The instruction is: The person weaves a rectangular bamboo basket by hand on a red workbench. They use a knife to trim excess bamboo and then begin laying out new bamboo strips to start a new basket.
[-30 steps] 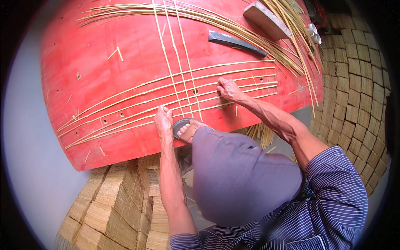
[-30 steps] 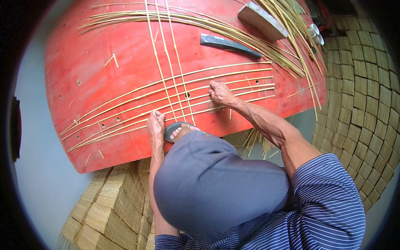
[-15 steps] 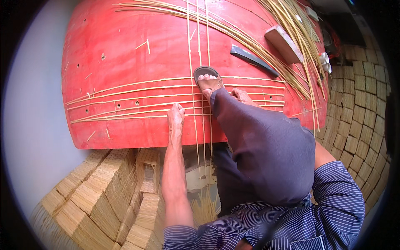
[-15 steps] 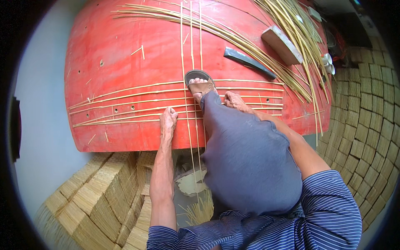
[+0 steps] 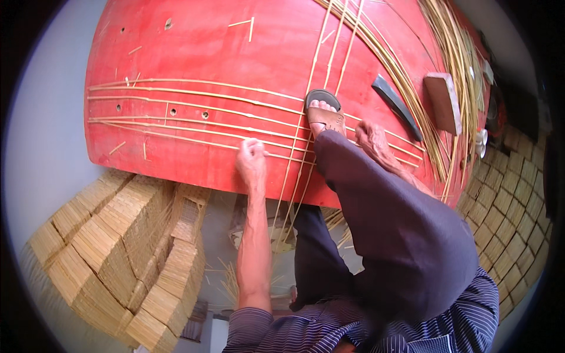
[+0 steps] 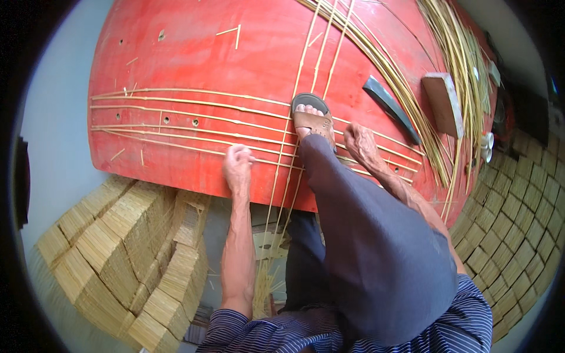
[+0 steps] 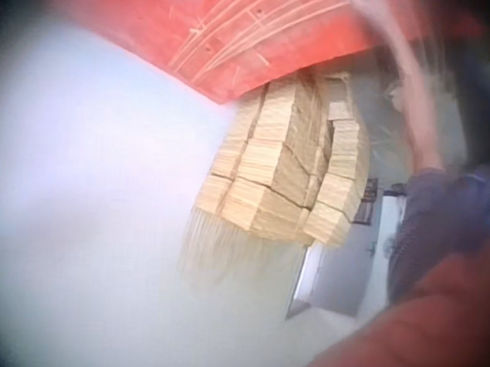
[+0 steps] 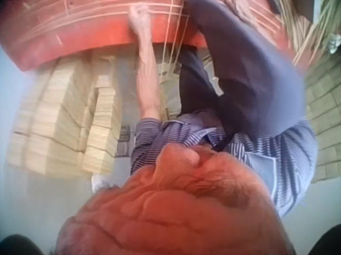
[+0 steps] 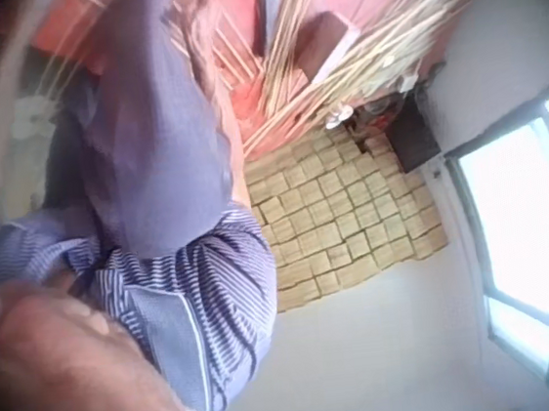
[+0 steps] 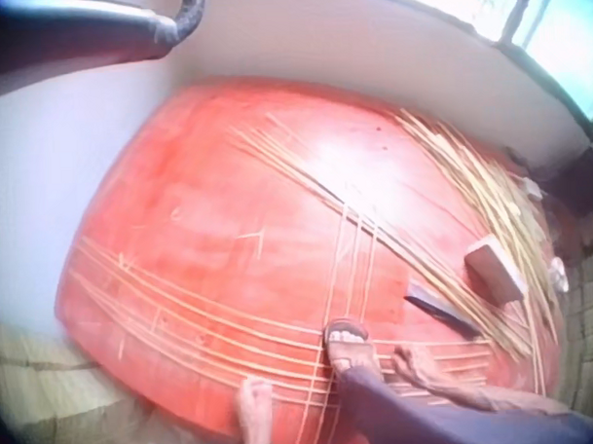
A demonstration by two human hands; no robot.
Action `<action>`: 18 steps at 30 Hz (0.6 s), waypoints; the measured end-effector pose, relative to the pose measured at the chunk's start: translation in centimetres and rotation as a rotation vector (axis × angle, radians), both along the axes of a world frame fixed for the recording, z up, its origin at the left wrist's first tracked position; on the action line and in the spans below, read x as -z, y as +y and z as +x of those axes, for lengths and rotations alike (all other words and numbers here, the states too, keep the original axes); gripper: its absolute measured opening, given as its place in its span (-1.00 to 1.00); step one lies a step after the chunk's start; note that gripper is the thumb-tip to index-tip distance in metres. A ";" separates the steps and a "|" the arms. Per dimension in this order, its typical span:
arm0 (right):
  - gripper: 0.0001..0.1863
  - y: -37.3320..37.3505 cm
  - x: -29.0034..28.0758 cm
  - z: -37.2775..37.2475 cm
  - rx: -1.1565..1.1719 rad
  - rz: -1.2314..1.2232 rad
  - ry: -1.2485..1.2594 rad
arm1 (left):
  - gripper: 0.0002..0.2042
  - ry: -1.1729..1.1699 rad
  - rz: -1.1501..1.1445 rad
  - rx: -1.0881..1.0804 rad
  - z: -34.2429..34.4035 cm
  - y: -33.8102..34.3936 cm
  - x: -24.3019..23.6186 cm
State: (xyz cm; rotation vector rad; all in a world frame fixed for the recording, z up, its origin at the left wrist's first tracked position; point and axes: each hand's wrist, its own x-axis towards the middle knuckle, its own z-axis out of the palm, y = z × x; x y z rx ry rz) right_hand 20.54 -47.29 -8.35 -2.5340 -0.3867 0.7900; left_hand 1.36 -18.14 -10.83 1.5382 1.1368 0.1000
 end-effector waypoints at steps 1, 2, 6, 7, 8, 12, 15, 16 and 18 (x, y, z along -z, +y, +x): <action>-0.87 2.1 -2.1 1.8 -0.012 0.087 -0.055 | -0.77 -0.044 -0.080 -0.206 0.5 -0.3 -0.4; -0.88 6.7 -2.9 1.6 -0.064 0.274 -0.030 | -0.69 -0.051 -0.089 -0.408 -1.4 1.2 -0.8; -0.90 15.7 -3.2 2.3 -0.405 0.508 -0.008 | -0.40 -0.223 -0.560 -0.744 1.2 3.1 -1.4; -0.75 17.2 -2.7 2.0 -0.479 0.013 0.141 | -0.36 -0.247 -0.623 -0.777 1.4 3.6 -1.5; -0.74 18.8 -2.8 1.6 -0.537 -0.003 0.125 | -0.33 -0.272 -0.684 -0.816 1.3 3.9 -1.4; -0.75 22.3 0.2 -0.2 -0.568 0.273 0.125 | -0.32 -0.280 -0.729 -0.841 0.8 4.8 -1.3; -0.70 23.0 0.1 -0.8 -0.550 0.040 0.264 | -0.34 -0.257 -0.717 -0.845 0.5 4.5 -1.0; -0.69 23.1 0.5 -0.7 -0.556 0.010 0.270 | -0.38 -0.235 -0.724 -0.841 0.8 4.4 -0.9; -0.70 22.7 1.5 -0.6 -0.576 0.022 0.244 | -0.42 -0.221 -0.717 -0.862 1.3 4.1 -1.0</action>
